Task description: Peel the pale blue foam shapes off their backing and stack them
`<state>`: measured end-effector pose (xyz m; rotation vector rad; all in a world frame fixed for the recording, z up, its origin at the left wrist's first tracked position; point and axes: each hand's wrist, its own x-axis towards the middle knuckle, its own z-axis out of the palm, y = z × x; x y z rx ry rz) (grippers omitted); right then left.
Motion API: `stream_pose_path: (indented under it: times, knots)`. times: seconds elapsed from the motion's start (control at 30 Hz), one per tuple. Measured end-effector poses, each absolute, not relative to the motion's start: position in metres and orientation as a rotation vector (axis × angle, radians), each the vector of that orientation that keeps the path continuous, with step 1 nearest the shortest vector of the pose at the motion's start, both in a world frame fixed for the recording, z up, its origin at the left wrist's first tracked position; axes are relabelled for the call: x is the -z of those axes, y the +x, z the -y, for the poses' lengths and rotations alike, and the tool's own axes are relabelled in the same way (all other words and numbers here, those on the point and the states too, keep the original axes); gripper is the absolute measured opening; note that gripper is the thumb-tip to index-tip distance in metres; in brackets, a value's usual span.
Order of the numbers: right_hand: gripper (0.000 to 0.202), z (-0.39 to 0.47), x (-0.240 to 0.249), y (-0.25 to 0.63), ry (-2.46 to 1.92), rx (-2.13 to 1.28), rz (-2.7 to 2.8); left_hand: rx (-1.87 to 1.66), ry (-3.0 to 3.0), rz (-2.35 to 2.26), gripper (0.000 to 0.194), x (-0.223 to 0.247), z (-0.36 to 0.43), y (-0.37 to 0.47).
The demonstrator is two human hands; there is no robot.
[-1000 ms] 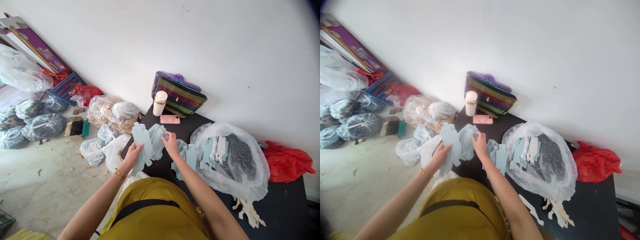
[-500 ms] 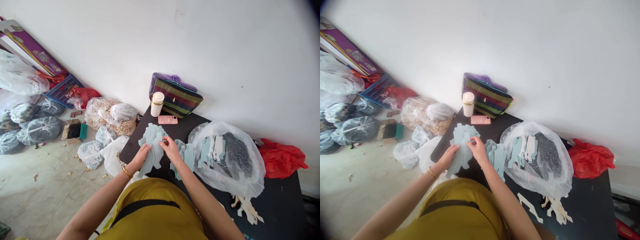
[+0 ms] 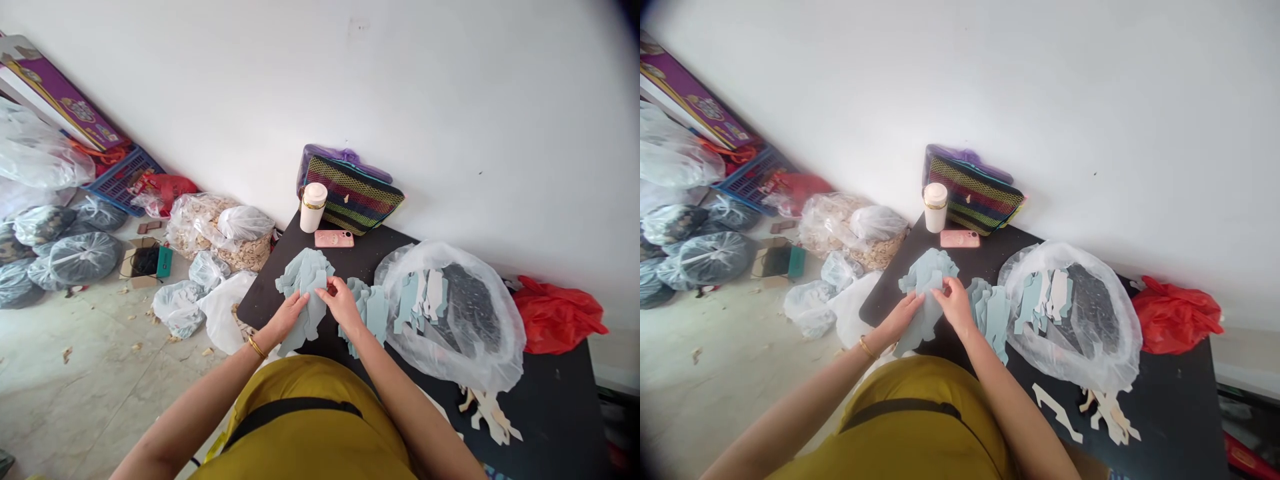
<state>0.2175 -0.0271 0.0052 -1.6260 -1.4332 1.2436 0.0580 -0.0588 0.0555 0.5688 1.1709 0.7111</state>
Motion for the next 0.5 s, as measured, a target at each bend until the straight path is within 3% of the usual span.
stream_pose_path:
  times: [0.23,0.37,0.5]
  knots:
    - [0.029,0.03,-0.013,0.213,-1.647,-1.215,1.306,-0.66,0.681,-1.199,0.05,-0.055,0.062,0.057]
    - [0.022,0.031,-0.017,0.217,-1.541,-1.448,1.121,-0.694,0.632,-1.23,0.053,-0.052,0.064,0.056]
    - [0.032,0.026,-0.025,0.237,-1.375,-1.634,0.744,-0.701,0.615,-1.241,0.051,-0.058,0.063,0.052]
